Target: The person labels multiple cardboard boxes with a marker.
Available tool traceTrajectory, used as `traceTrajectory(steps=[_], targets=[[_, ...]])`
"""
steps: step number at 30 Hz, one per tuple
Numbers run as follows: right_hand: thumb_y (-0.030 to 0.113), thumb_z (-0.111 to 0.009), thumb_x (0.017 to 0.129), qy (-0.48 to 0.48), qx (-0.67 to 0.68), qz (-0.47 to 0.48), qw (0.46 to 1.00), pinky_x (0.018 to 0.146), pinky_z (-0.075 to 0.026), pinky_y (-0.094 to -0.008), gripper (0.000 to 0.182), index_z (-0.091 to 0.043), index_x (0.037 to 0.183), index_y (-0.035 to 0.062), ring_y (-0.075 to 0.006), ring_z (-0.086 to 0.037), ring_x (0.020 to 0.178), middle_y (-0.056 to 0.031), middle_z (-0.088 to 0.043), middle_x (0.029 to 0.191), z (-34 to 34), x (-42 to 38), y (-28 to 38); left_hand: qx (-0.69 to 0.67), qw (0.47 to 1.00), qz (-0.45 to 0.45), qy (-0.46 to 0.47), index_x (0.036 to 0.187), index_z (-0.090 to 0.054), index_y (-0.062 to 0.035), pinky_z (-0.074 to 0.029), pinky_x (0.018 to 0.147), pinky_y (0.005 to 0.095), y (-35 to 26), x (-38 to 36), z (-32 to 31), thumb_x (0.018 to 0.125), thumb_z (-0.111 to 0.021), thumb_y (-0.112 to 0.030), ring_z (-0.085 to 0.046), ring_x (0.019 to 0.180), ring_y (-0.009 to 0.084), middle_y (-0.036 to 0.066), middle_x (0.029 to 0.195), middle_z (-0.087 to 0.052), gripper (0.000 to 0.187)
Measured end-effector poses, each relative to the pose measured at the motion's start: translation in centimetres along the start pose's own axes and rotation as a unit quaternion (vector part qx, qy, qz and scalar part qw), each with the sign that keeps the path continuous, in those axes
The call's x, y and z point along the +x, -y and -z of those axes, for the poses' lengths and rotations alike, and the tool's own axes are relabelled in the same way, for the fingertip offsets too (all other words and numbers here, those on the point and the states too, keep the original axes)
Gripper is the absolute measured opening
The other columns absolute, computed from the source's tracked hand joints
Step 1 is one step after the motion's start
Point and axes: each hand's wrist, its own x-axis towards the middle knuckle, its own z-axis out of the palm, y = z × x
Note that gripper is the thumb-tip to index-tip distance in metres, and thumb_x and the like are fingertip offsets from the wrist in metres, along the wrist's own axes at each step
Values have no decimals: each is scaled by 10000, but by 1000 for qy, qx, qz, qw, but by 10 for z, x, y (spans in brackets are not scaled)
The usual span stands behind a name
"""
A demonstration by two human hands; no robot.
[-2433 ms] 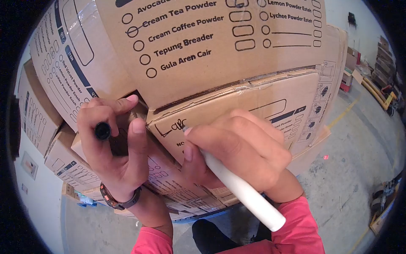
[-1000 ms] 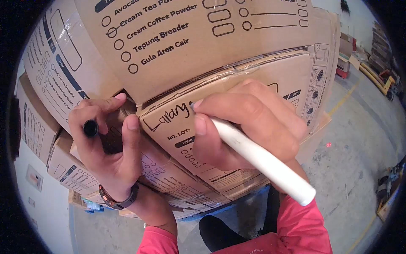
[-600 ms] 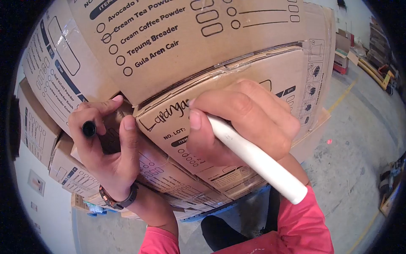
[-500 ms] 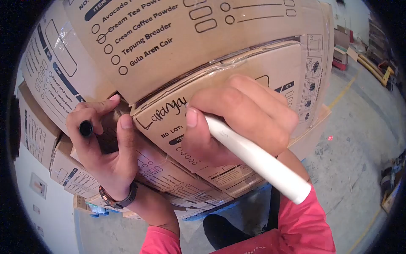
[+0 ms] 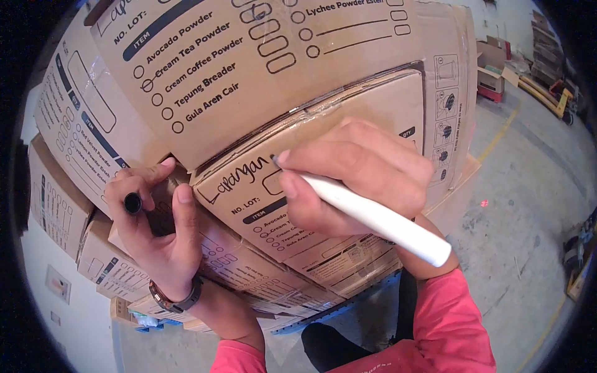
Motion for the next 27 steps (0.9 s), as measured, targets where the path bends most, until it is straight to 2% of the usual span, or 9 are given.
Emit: traceTrajectory(steps=[4, 11, 14, 16, 18, 20, 21, 24, 27], targets=[[21, -832, 741, 13, -20, 11, 1000, 524, -522, -284, 168, -772, 897, 37, -168, -655, 568, -60, -704, 692, -1, 1, 0, 3, 1000, 0, 2, 961, -528, -73, -350, 760, 375, -1, 0, 0, 813, -836, -176, -473, 743, 234, 98, 895, -728, 356], [3, -819, 751, -5, -17, 14, 1000, 521, -518, -279, 140, -758, 875, 30, -169, -647, 558, -54, -696, 678, -3, 0, 0, -9, 1000, -8, 1, 967, -529, -64, -337, 744, 370, 0, 0, 0, 822, -836, -166, -449, 716, 205, 106, 900, -729, 355], [-2, -815, 759, -26, -46, -33, 998, 523, -520, -276, 119, -747, 853, 26, -166, -646, 556, -54, -691, 666, -2, 1, 1, -5, 1000, -24, 7, 969, -525, -63, -330, 737, 364, 1, 2, 1, 826, -837, -160, -437, 708, 199, 107, 897, -721, 357], [0, -811, 772, -19, -26, 12, 999, 518, -518, -275, 110, -741, 854, 20, -162, -644, 553, -62, -692, 671, -5, -1, 1, 6, 999, -39, 11, 968, -521, -63, -327, 734, 361, 1, 3, 1, 829, -837, -157, -433, 706, 198, 109, 895, -714, 358], [3, -806, 776, -29, -31, 7, 999, 509, -514, -276, 111, -745, 867, 19, -165, -640, 547, -66, -689, 677, -3, -2, 1, -15, 1000, -14, 7, 964, -515, -60, -330, 739, 352, 0, 0, 1, 835, -836, -143, -442, 716, 198, 120, 897, -697, 355], [5, -794, 784, -23, -63, -44, 997, 500, -508, -280, 98, -742, 865, 23, -164, -634, 539, -64, -686, 685, 2, -2, 4, -20, 1000, -12, 8, 966, -512, -58, -334, 744, 351, 0, 0, 1, 837, -835, -135, -450, 725, 198, 123, 897, -689, 356], [8, -787, 791, -52, -55, -4, 997, 500, -504, -281, 89, -737, 860, 33, -158, -630, 541, -64, -679, 684, -4, -4, -1, -24, 1000, -11, 7, 969, -509, -57, -337, 748, 349, 0, 0, 0, 838, -834, -127, -458, 735, 199, 127, 897, -681, 357], [8, -783, 801, -16, -63, -24, 998, 501, -502, -288, 89, -734, 870, 39, -152, -628, 545, -66, -669, 682, 2, -5, 3, -45, 999, -6, 4, 985, -503, -54, -342, 757, 349, 2, -2, -1, 843, -831, -122, -471, 752, 199, 124, 889, -673, 364], [22, -786, 803, -38, -65, -36, 997, 498, -500, -292, 91, -734, 873, 50, -158, -625, 543, -60, -656, 670, 1, -5, 3, -48, 999, -2, 5, 1001, -498, -54, -341, 757, 351, 2, -2, -1, 845, -831, -124, -472, 758, 197, 119, 883, -669, 374]])
